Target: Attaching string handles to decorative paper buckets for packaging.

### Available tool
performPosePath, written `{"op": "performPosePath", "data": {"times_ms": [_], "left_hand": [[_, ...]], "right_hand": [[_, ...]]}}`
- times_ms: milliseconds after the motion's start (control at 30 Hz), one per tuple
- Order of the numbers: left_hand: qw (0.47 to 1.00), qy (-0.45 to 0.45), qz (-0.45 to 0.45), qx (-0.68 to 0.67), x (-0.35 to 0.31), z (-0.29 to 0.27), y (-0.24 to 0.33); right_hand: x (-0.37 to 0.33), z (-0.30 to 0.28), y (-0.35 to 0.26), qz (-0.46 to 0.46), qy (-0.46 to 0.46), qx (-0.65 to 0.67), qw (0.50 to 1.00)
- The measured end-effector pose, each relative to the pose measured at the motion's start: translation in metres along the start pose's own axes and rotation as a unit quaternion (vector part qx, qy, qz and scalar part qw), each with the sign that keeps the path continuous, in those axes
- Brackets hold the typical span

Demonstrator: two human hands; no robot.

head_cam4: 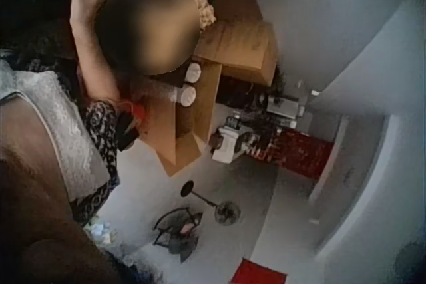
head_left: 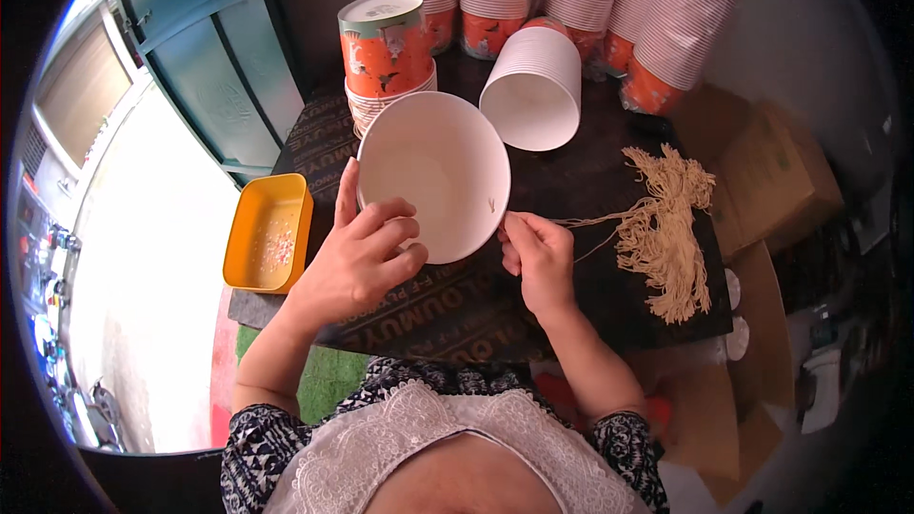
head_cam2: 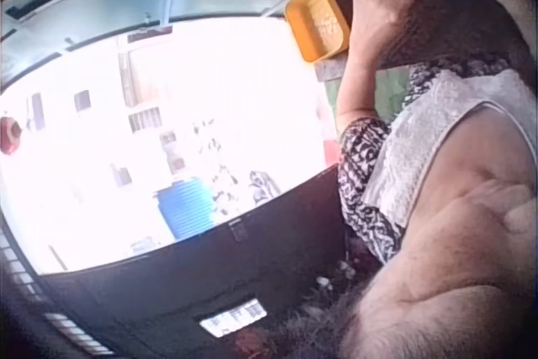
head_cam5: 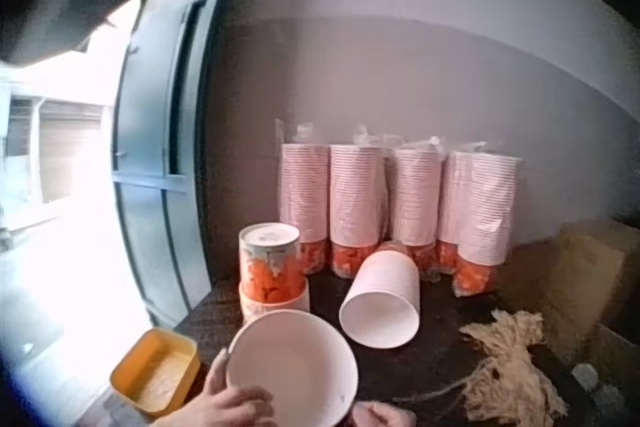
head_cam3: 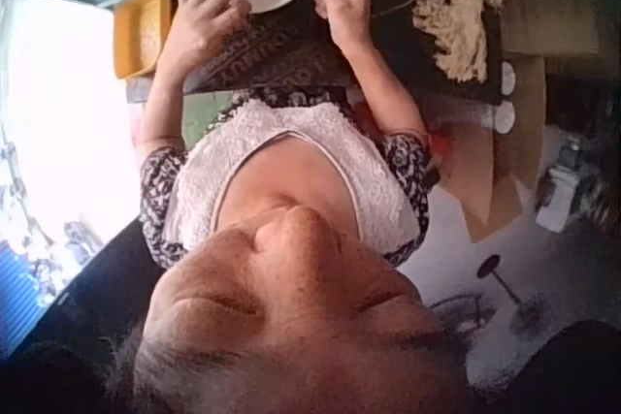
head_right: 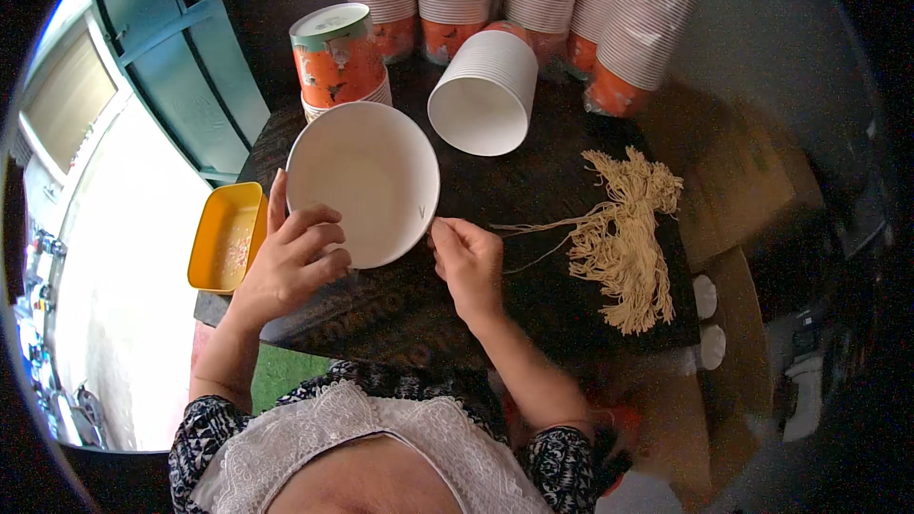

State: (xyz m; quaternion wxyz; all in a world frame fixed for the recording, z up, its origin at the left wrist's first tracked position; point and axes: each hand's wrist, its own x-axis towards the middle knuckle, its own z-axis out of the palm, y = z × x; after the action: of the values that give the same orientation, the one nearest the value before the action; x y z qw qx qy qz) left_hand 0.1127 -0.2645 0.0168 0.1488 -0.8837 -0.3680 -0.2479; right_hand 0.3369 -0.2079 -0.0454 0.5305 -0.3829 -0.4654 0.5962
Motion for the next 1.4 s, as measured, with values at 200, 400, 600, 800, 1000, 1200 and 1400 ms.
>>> {"op": "performPosePath", "data": {"times_ms": [200, 400, 600, 800, 1000, 1200, 1400], "left_hand": [[0.997, -0.029, 0.056, 0.053, -0.007, 0.009, -0.011], [0.988, -0.034, 0.032, 0.149, -0.016, 0.035, -0.036], [0.982, -0.063, -0.083, 0.157, 0.002, 0.049, -0.025], [0.906, -0.131, -0.370, -0.161, 0.029, 0.115, -0.032], [0.946, -0.041, -0.309, -0.094, 0.023, 0.172, -0.067], [0.943, 0.021, -0.295, -0.153, 0.038, 0.170, -0.061], [0.942, -0.028, -0.302, -0.144, 0.041, 0.170, -0.063]], "right_hand": [[0.032, 0.000, 0.007, 0.119, -0.042, -0.005, 0.992], [0.068, 0.001, 0.042, 0.163, -0.083, 0.002, 0.983], [0.091, 0.013, 0.058, 0.170, -0.064, -0.042, 0.982], [0.101, 0.018, 0.063, 0.150, -0.071, -0.079, 0.983], [0.111, 0.013, 0.072, 0.131, -0.078, -0.132, 0.979], [0.115, 0.008, 0.078, 0.075, -0.060, -0.172, 0.980], [0.116, 0.008, 0.085, 0.039, -0.049, -0.255, 0.965]]}}
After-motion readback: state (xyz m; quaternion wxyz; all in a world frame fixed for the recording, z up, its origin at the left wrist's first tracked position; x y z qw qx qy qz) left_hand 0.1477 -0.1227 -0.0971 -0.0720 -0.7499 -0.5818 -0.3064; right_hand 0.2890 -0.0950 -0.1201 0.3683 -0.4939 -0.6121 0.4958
